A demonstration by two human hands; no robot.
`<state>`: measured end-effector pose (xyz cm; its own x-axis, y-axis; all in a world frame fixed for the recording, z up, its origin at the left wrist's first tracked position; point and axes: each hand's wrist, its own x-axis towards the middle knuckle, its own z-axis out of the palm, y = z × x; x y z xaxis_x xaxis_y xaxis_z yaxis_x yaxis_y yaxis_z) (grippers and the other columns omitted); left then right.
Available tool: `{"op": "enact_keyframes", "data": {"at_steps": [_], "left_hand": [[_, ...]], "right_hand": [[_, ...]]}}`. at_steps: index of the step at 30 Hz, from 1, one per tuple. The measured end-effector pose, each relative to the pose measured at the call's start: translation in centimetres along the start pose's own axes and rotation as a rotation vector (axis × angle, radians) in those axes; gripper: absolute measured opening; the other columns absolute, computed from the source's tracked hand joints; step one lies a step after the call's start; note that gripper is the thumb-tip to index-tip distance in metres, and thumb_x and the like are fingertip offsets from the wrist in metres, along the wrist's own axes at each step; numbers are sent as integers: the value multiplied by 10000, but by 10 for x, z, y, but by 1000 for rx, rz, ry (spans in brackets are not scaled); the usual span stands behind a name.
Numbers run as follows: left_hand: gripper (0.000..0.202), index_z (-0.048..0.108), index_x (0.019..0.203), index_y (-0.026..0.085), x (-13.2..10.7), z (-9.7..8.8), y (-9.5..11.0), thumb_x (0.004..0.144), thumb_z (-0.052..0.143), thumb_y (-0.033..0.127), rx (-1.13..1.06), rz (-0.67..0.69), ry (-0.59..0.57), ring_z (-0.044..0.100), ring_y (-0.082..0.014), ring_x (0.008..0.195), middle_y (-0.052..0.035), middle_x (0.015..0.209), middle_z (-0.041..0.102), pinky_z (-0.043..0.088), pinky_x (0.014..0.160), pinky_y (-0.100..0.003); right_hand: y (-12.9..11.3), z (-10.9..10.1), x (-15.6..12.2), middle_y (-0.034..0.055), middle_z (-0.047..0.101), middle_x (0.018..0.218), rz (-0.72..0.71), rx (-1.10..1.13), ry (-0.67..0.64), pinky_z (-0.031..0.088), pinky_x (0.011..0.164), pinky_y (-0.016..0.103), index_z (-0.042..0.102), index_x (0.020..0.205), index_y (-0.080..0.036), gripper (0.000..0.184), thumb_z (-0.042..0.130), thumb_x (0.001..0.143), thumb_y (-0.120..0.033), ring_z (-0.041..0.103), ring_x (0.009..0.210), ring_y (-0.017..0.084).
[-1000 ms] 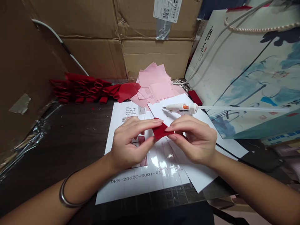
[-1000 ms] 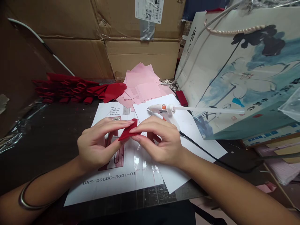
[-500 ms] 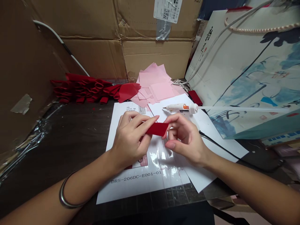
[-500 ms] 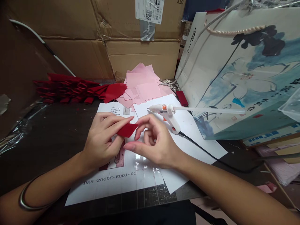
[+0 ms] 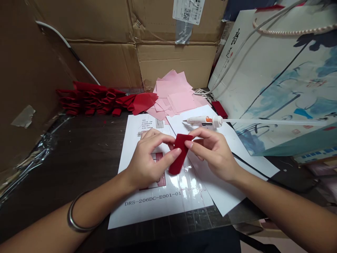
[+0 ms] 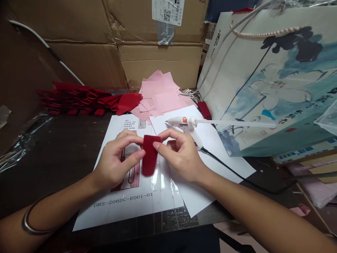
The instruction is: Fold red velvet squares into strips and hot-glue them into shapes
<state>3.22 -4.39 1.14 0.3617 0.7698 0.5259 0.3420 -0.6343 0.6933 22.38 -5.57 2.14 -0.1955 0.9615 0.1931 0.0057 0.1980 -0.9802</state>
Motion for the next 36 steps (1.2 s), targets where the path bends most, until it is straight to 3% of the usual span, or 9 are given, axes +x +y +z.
{"op": "enact_keyframes", "data": {"at_steps": [6, 11, 18, 27, 31, 36], "left_hand": [[176, 647, 773, 187, -2, 3, -3, 901, 558, 269, -112, -99, -61, 539, -161, 723, -13, 720, 589, 439, 686, -311], [179, 681, 818, 194, -3, 3, -3, 920, 554, 267, -186, -114, -120, 560, -155, 740, -21, 768, 609, 459, 680, -296], [168, 678, 799, 187, -2, 1, -3, 906, 563, 245, -171, -72, -121, 552, -157, 729, -23, 734, 595, 472, 655, -287], [131, 694, 811, 191, 0, -1, -2, 882, 584, 190, -128, 62, -81, 553, -163, 750, -23, 703, 608, 469, 636, -274], [132, 678, 799, 188, 0, -1, -2, 880, 574, 204, -152, 77, -92, 544, -163, 726, -23, 690, 601, 477, 637, -283], [147, 651, 807, 183, -1, 1, -1, 895, 539, 214, -203, 55, -109, 537, -159, 713, -29, 706, 587, 471, 639, -291]], "right_hand": [[3, 1, -1, -25, 610, 643, 37, -1, -91, 320, 417, 203, 677, 816, -159, 125, 683, 836, -283, 445, 477, 59], [2, 0, -1, -51, 571, 572, -53, -39, -110, 350, 446, 204, 682, 759, -172, 120, 673, 853, -246, 443, 476, 58], [2, -2, -2, 22, 652, 698, -41, -186, -113, 422, 519, 249, 670, 789, -162, 157, 655, 862, -299, 564, 607, 120], [0, -5, -3, -11, 634, 668, -426, -396, -100, 398, 527, 247, 660, 776, -175, 102, 626, 871, -159, 534, 583, 100], [-1, -4, -2, -10, 620, 682, -397, -412, -143, 377, 496, 239, 643, 792, -170, 115, 596, 894, -194, 500, 563, 94], [-3, -4, -2, -9, 623, 714, -359, -367, -213, 420, 576, 241, 646, 805, -173, 127, 580, 911, -195, 543, 638, 101]]}}
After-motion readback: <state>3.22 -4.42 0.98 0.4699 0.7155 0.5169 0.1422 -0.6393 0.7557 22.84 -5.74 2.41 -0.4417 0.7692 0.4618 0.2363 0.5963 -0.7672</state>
